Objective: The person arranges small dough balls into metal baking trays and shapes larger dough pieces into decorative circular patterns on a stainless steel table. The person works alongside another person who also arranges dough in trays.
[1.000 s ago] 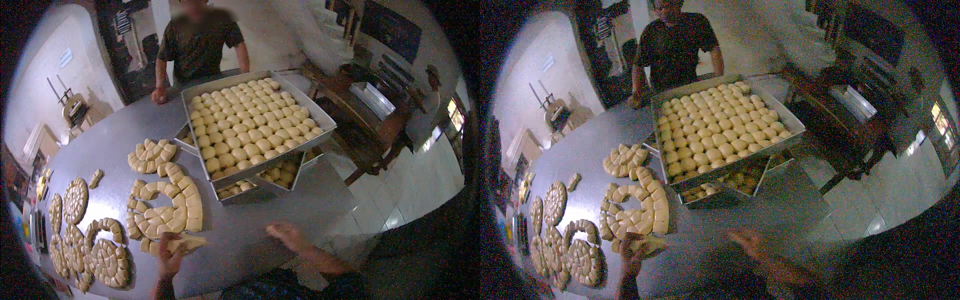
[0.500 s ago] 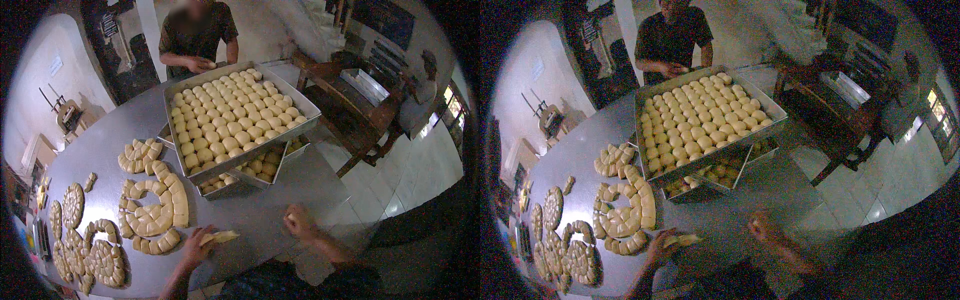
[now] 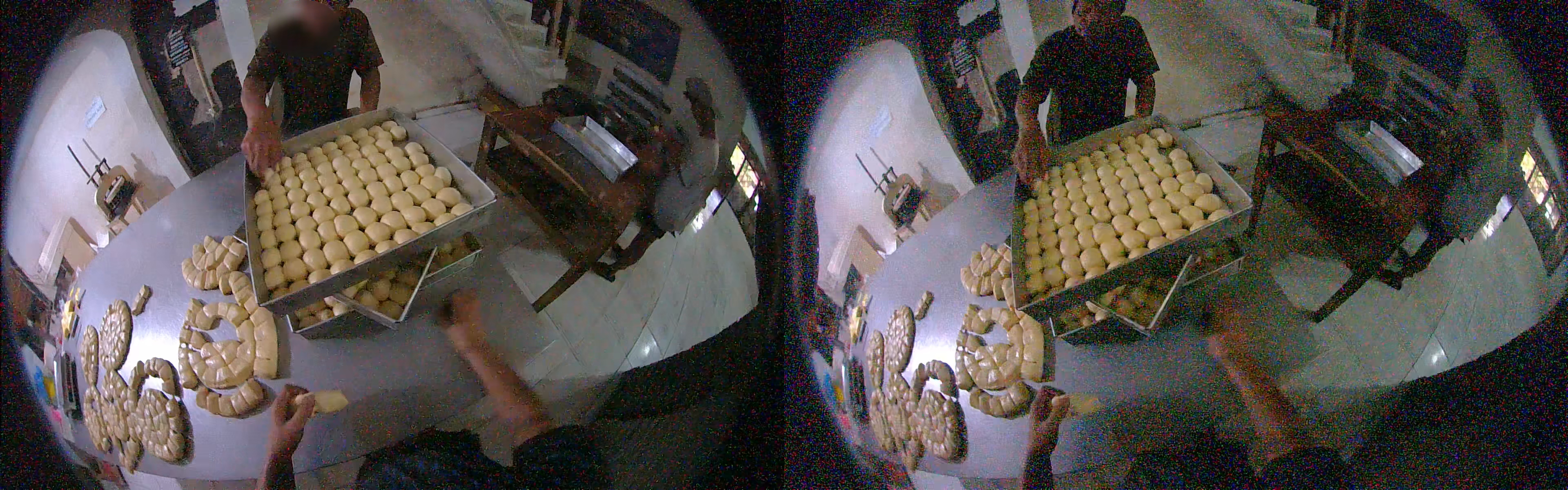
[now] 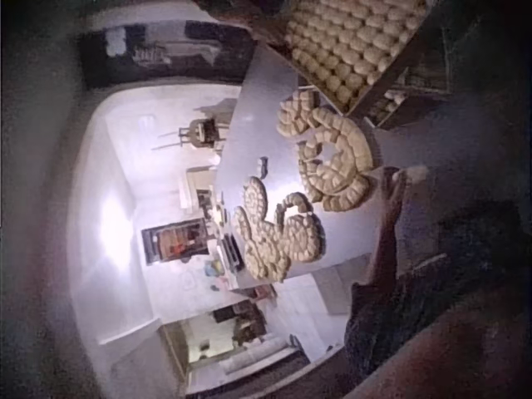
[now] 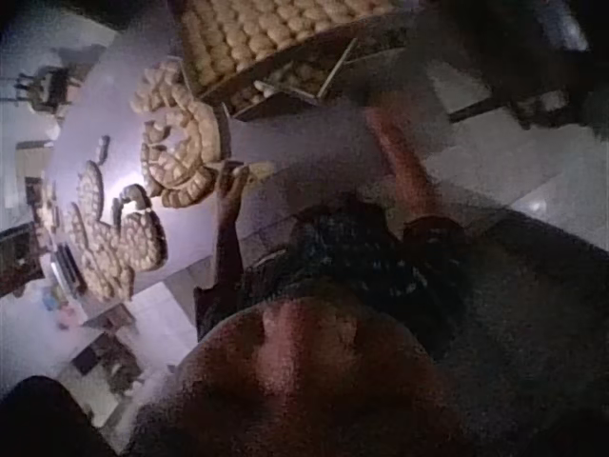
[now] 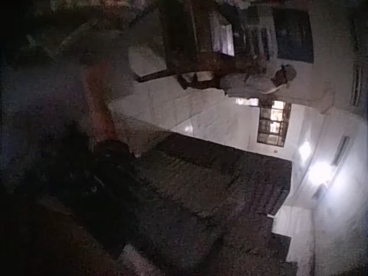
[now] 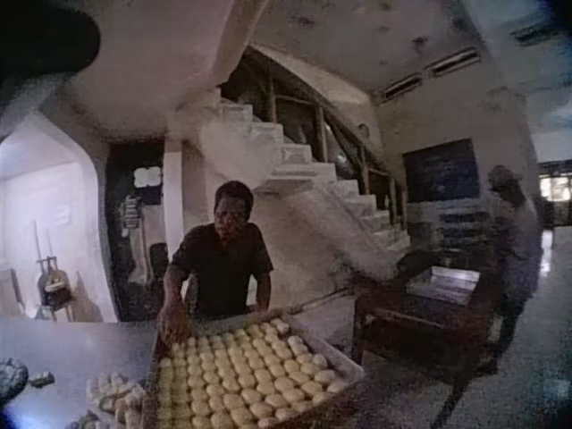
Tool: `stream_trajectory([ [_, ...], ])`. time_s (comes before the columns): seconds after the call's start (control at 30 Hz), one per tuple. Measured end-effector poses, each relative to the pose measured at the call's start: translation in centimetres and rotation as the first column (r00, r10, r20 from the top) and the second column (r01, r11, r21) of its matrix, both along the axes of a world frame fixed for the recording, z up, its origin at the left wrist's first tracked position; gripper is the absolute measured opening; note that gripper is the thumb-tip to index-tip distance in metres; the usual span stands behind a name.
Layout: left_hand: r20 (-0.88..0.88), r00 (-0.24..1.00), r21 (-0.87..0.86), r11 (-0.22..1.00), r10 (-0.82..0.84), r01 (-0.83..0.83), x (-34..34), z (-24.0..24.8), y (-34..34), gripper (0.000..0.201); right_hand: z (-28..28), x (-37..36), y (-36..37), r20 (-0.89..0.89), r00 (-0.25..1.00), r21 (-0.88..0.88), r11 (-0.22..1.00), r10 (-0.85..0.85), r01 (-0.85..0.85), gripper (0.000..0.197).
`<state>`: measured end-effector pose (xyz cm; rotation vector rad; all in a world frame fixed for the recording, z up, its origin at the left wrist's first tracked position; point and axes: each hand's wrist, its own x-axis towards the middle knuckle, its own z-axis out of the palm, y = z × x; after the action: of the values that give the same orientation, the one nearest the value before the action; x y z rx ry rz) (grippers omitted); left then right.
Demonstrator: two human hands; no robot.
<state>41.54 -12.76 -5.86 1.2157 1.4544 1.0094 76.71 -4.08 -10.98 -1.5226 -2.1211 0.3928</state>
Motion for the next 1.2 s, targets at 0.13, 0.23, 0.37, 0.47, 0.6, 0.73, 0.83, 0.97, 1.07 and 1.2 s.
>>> stream_trajectory([
  [0.13, 0.154, 0.988, 0.016, 1.0, 0.014, -0.017, 2.9, 1.5, 0.8, 0.022, -1.8, 2.4, 1.6, -0.086, 0.989, 0.018, 0.993, 0.118, -0.117, 0.021],
  [0.23, 0.134, 0.988, -0.022, 0.996, -0.083, 0.087, 4.9, 1.5, 1.8, 0.027, 2.1, 2.4, 3.3, -0.052, 0.997, 0.12, 0.991, -0.053, 0.059, 0.021],
  [0.37, 0.022, 0.997, -0.034, 0.997, -0.074, 0.074, 7.0, 0.3, 3.1, 0.029, 2.1, 1.8, -0.1, 0.114, 0.993, 0.274, 0.961, 0.011, -0.042, 0.021],
  [0.47, -0.15, 0.989, 0.07, 0.998, 0.002, 0.009, 7.0, -1.7, 2.2, 0.032, 0.2, 8.2, 0.1, -0.178, 0.966, -0.127, 0.978, -0.187, 0.166, 0.027],
  [0.6, -0.507, 0.855, 0.319, 0.945, 0.105, 0.073, 6.9, -2.8, 2.2, 0.034, 14.0, 9.4, 7.3, -0.683, 0.73, -0.165, 0.964, 0.039, -0.207, 0.036],
  [0.73, -0.546, 0.826, 0.385, 0.918, 0.142, 0.096, 6.5, -4.0, 1.4, 0.03, 28.0, 1.7, 16.1, -0.821, 0.375, 0.512, 0.846, 0.431, 0.15, 0.03],
  [0.83, -0.457, 0.877, 0.359, 0.933, 0.146, 0.032, 6.8, -5.2, 1.3, 0.028, 34.0, -0.5, 22.1, -0.639, 0.663, 0.728, 0.583, 0.389, 0.361, 0.031],
  [0.97, -0.512, 0.857, 0.295, 0.949, 0.061, 0.109, 7.6, -2.4, 2.0, 0.023, 23.1, 0.4, 34.5, -0.238, 0.946, 0.555, 0.769, -0.218, 0.317, 0.026],
  [1.07, -0.543, 0.833, 0.34, 0.935, 0.106, 0.103, 7.7, -1.9, 2.1, 0.021, 22.6, -1.7, 25.9, -0.571, 0.818, 0.557, 0.762, 0.064, 0.329, 0.029],
  [1.2, -0.487, 0.868, 0.29, 0.955, 0.092, 0.062, 6.4, -5.0, 2.0, 0.023, 16.1, -4.4, 8.4, -0.715, 0.645, 0.397, 0.916, 0.268, 0.059, 0.028],
])
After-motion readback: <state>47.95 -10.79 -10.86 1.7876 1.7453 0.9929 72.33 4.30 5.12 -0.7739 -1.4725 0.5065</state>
